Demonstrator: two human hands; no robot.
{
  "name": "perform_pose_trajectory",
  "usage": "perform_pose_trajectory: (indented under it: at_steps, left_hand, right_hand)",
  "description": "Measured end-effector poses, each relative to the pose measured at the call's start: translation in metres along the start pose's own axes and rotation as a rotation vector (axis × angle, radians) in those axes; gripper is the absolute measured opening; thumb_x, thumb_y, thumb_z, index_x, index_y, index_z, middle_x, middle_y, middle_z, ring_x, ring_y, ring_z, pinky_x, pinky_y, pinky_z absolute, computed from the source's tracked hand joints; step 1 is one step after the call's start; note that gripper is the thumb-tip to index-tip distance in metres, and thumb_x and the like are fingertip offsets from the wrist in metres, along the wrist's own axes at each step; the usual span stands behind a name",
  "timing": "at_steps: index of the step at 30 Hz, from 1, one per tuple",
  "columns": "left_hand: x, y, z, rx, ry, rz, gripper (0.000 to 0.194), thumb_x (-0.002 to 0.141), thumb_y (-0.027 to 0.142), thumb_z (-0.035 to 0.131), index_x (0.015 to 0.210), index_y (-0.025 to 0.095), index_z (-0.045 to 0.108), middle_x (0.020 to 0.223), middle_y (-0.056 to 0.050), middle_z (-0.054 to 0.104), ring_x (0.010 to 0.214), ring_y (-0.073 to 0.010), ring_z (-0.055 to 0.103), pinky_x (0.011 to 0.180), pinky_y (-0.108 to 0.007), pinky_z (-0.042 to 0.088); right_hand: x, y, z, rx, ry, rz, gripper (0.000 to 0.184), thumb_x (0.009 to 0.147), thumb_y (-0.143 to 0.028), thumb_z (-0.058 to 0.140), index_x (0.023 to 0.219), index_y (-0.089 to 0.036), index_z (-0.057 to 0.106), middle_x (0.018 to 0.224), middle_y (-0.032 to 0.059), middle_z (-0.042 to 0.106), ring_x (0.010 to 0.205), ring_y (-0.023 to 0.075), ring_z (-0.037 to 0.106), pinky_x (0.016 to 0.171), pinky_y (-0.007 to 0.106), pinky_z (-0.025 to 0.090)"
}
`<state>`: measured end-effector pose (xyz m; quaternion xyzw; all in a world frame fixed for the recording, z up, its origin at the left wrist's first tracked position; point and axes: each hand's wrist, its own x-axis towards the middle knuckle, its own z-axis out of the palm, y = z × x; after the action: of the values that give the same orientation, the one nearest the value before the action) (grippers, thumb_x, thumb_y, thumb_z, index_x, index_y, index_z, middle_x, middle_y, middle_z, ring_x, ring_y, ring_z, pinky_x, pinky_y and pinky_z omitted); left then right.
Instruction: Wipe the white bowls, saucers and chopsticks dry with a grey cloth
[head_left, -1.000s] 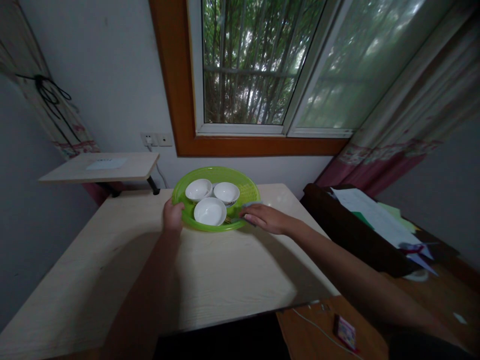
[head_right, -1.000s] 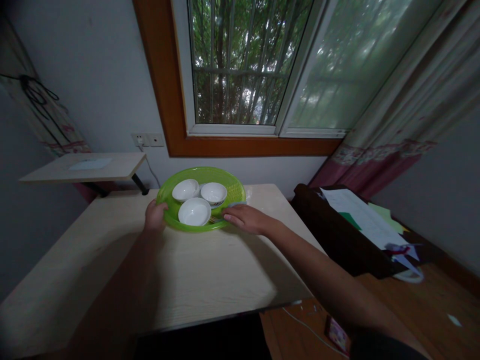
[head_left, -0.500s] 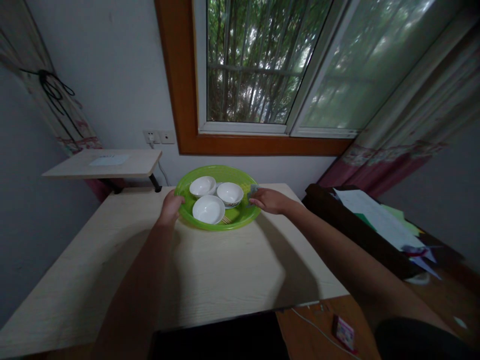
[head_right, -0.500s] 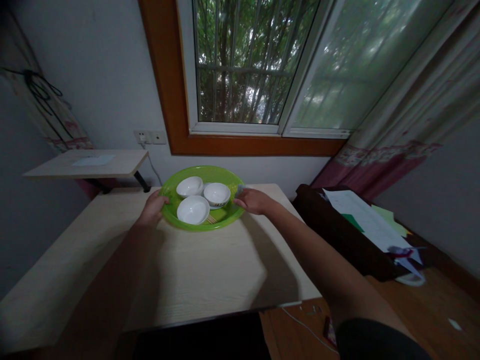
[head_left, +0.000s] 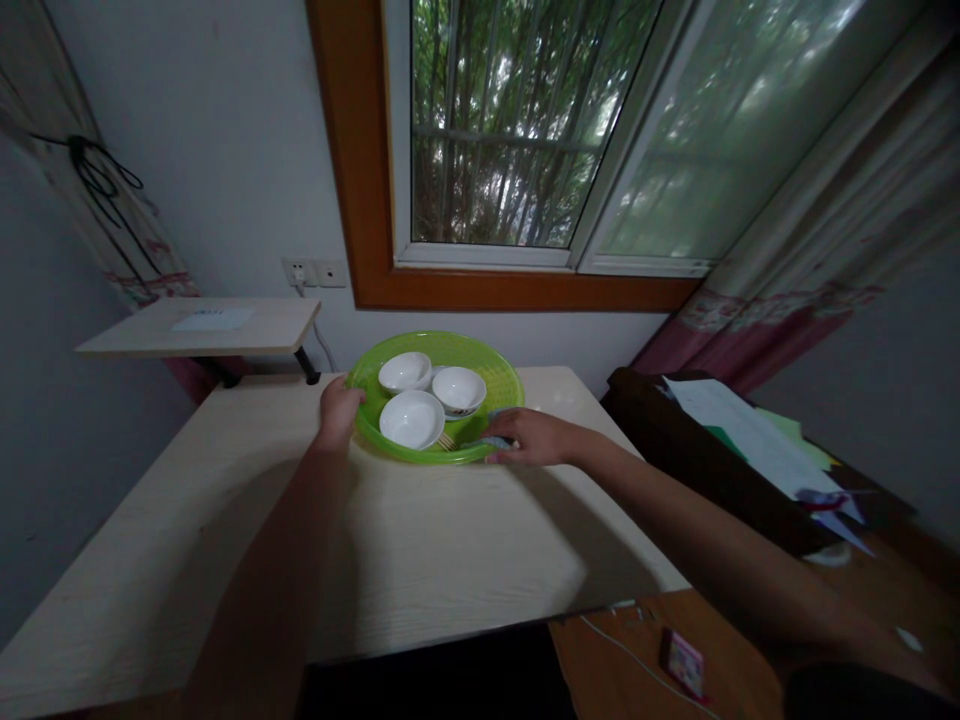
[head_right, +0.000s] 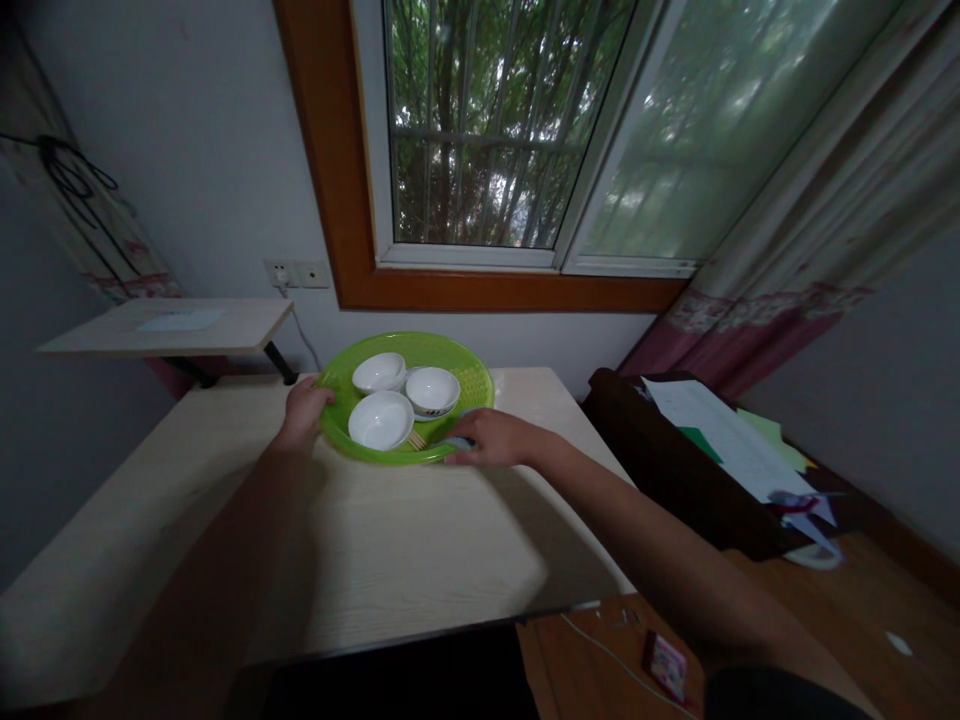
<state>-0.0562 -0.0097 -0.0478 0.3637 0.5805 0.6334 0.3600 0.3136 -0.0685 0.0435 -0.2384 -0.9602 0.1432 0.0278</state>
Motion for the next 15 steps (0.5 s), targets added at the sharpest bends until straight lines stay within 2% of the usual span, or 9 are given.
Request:
perform_pose_trajectory:
  at_steps: [3, 6, 10, 15]
  left_hand:
    - [0.002, 0.003, -0.001, -0.014, -0.04, -0.03, 0.049, 0.048, 0.013, 0.055, 0.094, 0.016, 0.07, 0.077, -0.004, 0.069, 0.061, -0.0171, 0.061, 0.056, -0.026, 0.046]
    - [0.004, 0.005, -0.002, -0.043, -0.075, -0.039, 0.055, 0.047, 0.012, 0.055, 0.1, 0.015, 0.07, 0.078, -0.004, 0.07, 0.061, -0.0173, 0.062, 0.055, -0.026, 0.046]
    - [0.005, 0.008, -0.001, -0.047, -0.107, -0.054, 0.057, 0.047, 0.012, 0.054, 0.102, 0.015, 0.071, 0.077, -0.004, 0.069, 0.059, -0.0165, 0.061, 0.054, -0.026, 0.046]
    - [-0.001, 0.015, 0.002, -0.073, -0.08, -0.056, 0.048, 0.053, 0.011, 0.059, 0.099, 0.015, 0.07, 0.08, -0.005, 0.07, 0.067, -0.0189, 0.065, 0.061, -0.029, 0.051]
  right_hand:
    - [-0.002, 0.01, 0.001, -0.064, 0.009, 0.0, 0.038, 0.09, -0.047, 0.068, 0.117, -0.019, 0.072, 0.104, 0.0094, 0.075, 0.093, 0.0224, 0.067, 0.086, 0.035, 0.05]
    - [-0.004, 0.034, 0.001, -0.178, 0.039, 0.019, 0.032, 0.084, -0.035, 0.074, 0.111, -0.018, 0.074, 0.102, 0.0097, 0.075, 0.095, 0.0234, 0.066, 0.091, 0.037, 0.049]
    - [-0.003, 0.06, 0.001, -0.325, 0.059, 0.074, 0.02, 0.087, -0.018, 0.066, 0.104, -0.019, 0.076, 0.099, 0.0088, 0.075, 0.096, 0.0225, 0.065, 0.093, 0.037, 0.047]
    - [-0.004, 0.07, 0.007, -0.377, 0.076, 0.088, 0.022, 0.09, -0.011, 0.059, 0.102, -0.018, 0.076, 0.099, 0.0099, 0.075, 0.098, 0.022, 0.064, 0.094, 0.037, 0.047]
